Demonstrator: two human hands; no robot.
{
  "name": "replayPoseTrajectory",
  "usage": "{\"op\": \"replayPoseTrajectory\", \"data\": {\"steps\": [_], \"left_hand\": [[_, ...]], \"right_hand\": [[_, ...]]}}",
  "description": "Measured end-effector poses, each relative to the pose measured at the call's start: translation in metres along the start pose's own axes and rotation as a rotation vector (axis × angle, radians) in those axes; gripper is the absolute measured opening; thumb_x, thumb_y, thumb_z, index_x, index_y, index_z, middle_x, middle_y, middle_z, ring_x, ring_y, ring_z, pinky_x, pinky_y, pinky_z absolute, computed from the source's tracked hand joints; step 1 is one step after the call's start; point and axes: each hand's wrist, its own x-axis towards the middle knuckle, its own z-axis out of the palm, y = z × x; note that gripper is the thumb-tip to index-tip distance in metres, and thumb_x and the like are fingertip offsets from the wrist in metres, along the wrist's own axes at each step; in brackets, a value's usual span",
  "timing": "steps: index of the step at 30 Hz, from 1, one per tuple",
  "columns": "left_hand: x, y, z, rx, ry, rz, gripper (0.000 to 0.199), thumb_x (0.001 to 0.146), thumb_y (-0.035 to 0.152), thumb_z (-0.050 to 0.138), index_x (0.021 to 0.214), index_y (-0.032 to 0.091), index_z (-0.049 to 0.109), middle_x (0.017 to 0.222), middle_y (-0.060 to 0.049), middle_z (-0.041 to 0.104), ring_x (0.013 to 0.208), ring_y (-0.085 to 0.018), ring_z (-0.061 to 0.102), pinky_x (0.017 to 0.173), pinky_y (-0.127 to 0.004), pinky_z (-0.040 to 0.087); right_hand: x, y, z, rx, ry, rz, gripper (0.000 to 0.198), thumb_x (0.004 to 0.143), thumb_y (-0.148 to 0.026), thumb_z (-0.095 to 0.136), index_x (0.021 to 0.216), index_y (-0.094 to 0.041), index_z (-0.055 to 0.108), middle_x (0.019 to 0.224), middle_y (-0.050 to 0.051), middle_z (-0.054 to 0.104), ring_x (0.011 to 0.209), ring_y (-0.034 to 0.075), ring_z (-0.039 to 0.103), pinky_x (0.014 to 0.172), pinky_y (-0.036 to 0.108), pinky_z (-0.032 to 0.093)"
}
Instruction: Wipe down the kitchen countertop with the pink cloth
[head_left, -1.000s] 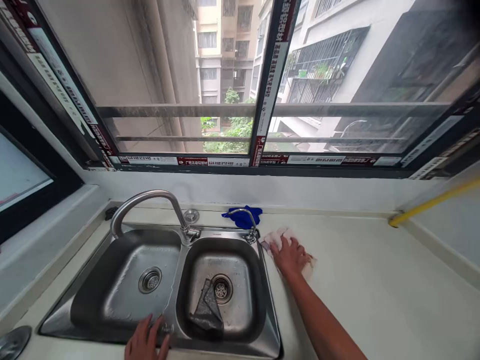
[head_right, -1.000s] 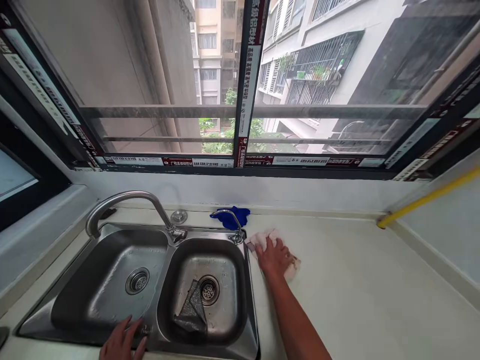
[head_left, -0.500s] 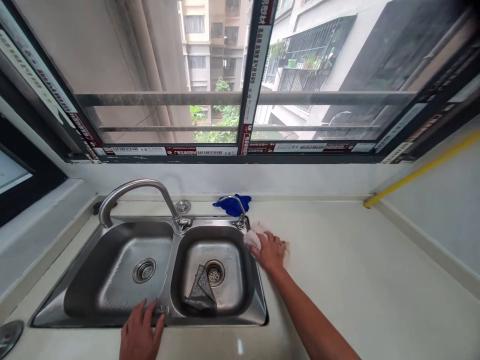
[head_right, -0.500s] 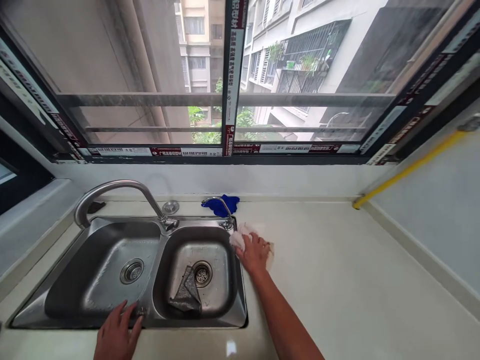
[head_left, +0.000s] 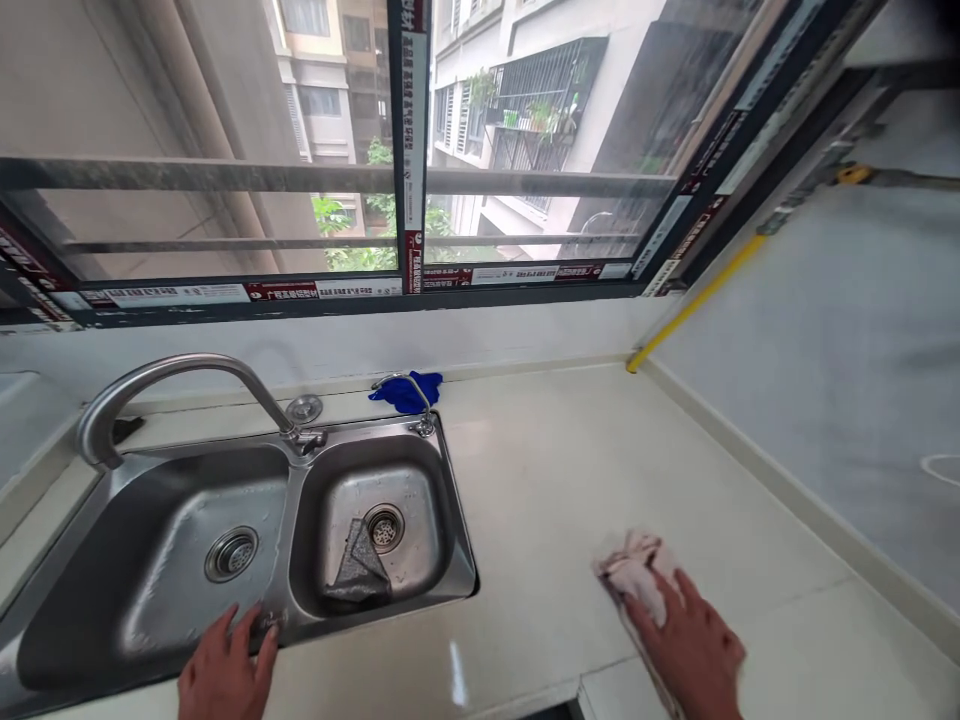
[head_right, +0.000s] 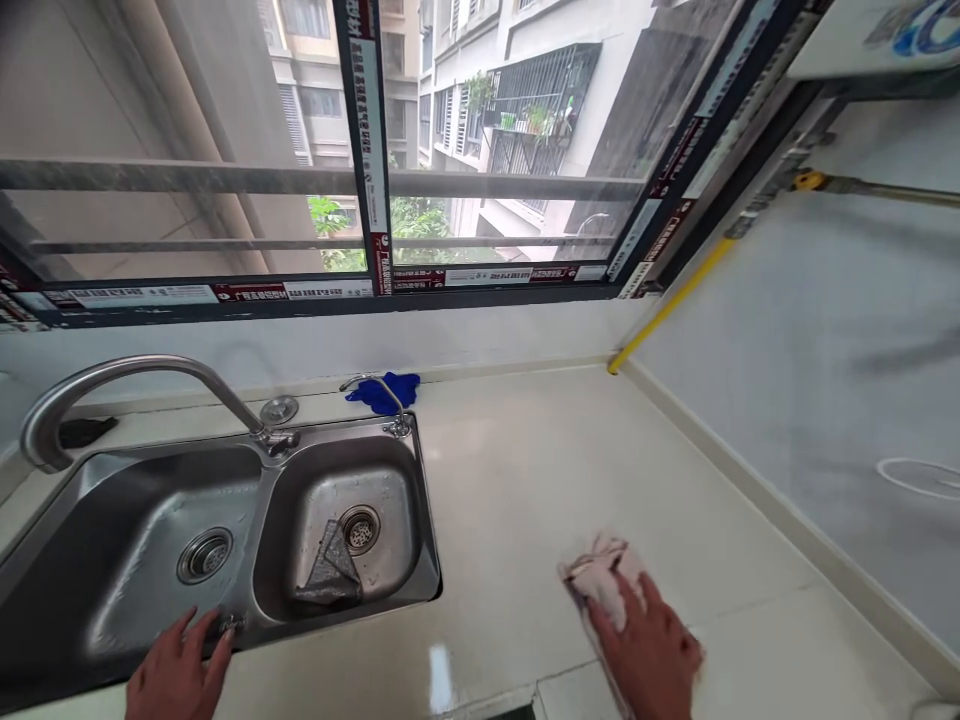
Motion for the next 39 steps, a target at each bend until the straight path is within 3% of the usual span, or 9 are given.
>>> {"op": "replayPoseTrajectory", "data": {"steps": [3, 7, 12, 17, 20, 23, 29, 35, 39], "left_hand": [[0.003, 0.005, -0.006, 0.006, -0.028, -0.024, 0.066, 0.095, 0.054, 0.018, 0.119, 0.014, 0.064, 0.132, -0.019, 0.057, 0.127, -0.034, 0.049, 0.098, -0.049, 0.041], [0.005, 0.011, -0.011, 0.009, -0.053, -0.038, 0.067, 0.095, 0.053, 0.016, 0.121, 0.013, 0.063, 0.133, -0.02, 0.056, 0.126, -0.034, 0.049, 0.097, -0.049, 0.041], [0.006, 0.011, -0.012, 0.018, -0.061, -0.029, 0.068, 0.094, 0.054, 0.015, 0.123, 0.013, 0.061, 0.134, -0.02, 0.056, 0.127, -0.034, 0.05, 0.099, -0.049, 0.041], [0.006, 0.01, -0.014, -0.01, -0.055, -0.023, 0.072, 0.094, 0.055, 0.013, 0.122, 0.011, 0.062, 0.131, -0.02, 0.058, 0.126, -0.035, 0.051, 0.099, -0.05, 0.042], [0.006, 0.009, -0.014, -0.018, -0.049, -0.015, 0.07, 0.094, 0.055, 0.015, 0.121, 0.01, 0.063, 0.129, -0.021, 0.059, 0.122, -0.035, 0.053, 0.097, -0.05, 0.043], [0.005, 0.008, -0.014, -0.02, -0.022, -0.002, 0.07, 0.094, 0.054, 0.016, 0.12, 0.009, 0.063, 0.129, -0.022, 0.059, 0.121, -0.036, 0.053, 0.095, -0.05, 0.044], [0.002, 0.005, -0.008, -0.013, -0.027, -0.022, 0.07, 0.093, 0.054, 0.017, 0.12, 0.011, 0.064, 0.127, -0.02, 0.06, 0.122, -0.035, 0.052, 0.097, -0.049, 0.042], [0.002, 0.002, -0.004, -0.006, -0.059, -0.018, 0.063, 0.092, 0.052, 0.021, 0.118, 0.015, 0.065, 0.13, -0.018, 0.06, 0.124, -0.032, 0.051, 0.097, -0.047, 0.041], [0.001, 0.005, -0.007, -0.013, -0.065, -0.036, 0.064, 0.091, 0.052, 0.021, 0.116, 0.015, 0.066, 0.128, -0.018, 0.061, 0.121, -0.032, 0.054, 0.097, -0.047, 0.041]], "right_hand": [[0.041, 0.005, -0.009, -0.015, -0.031, 0.354, 0.076, 0.088, -0.071, 0.03, 0.139, -0.02, 0.054, 0.151, 0.018, 0.037, 0.131, 0.045, 0.035, 0.102, 0.067, 0.028], [0.095, -0.058, -0.018, 0.02, -0.037, 0.576, 0.067, 0.094, -0.061, 0.03, 0.135, -0.015, 0.057, 0.15, 0.024, 0.034, 0.127, 0.052, 0.035, 0.095, 0.075, 0.027], [0.123, -0.165, -0.001, 0.087, -0.088, 0.205, 0.054, 0.097, -0.05, 0.042, 0.141, -0.02, 0.053, 0.154, 0.015, 0.036, 0.133, 0.041, 0.035, 0.106, 0.061, 0.026], [0.075, -0.24, 0.0, 0.178, -0.162, -0.282, 0.044, 0.095, -0.042, 0.057, 0.136, -0.029, 0.057, 0.155, 0.002, 0.039, 0.139, 0.032, 0.029, 0.115, 0.05, 0.019], [0.025, -0.237, -0.011, 0.225, -0.188, -0.508, 0.042, 0.09, -0.039, 0.063, 0.132, -0.033, 0.059, 0.153, -0.002, 0.042, 0.138, 0.028, 0.032, 0.116, 0.046, 0.019], [-0.012, -0.195, -0.017, 0.27, -0.161, -0.639, 0.044, 0.086, -0.038, 0.067, 0.129, -0.03, 0.059, 0.149, 0.001, 0.046, 0.134, 0.029, 0.036, 0.113, 0.047, 0.023], [0.015, -0.125, -0.012, 0.081, -0.081, -0.305, 0.037, 0.085, -0.03, 0.059, 0.118, -0.017, 0.065, 0.139, 0.013, 0.053, 0.13, 0.034, 0.04, 0.105, 0.048, 0.032], [0.08, -0.179, -0.005, 0.045, -0.17, -0.253, 0.045, 0.092, -0.036, 0.051, 0.137, -0.031, 0.057, 0.149, 0.009, 0.042, 0.132, 0.033, 0.039, 0.103, 0.054, 0.034], [0.075, -0.199, 0.003, 0.073, -0.116, -0.313, 0.037, 0.096, -0.044, 0.048, 0.126, -0.031, 0.065, 0.148, 0.01, 0.043, 0.132, 0.035, 0.039, 0.102, 0.057, 0.032]]}}
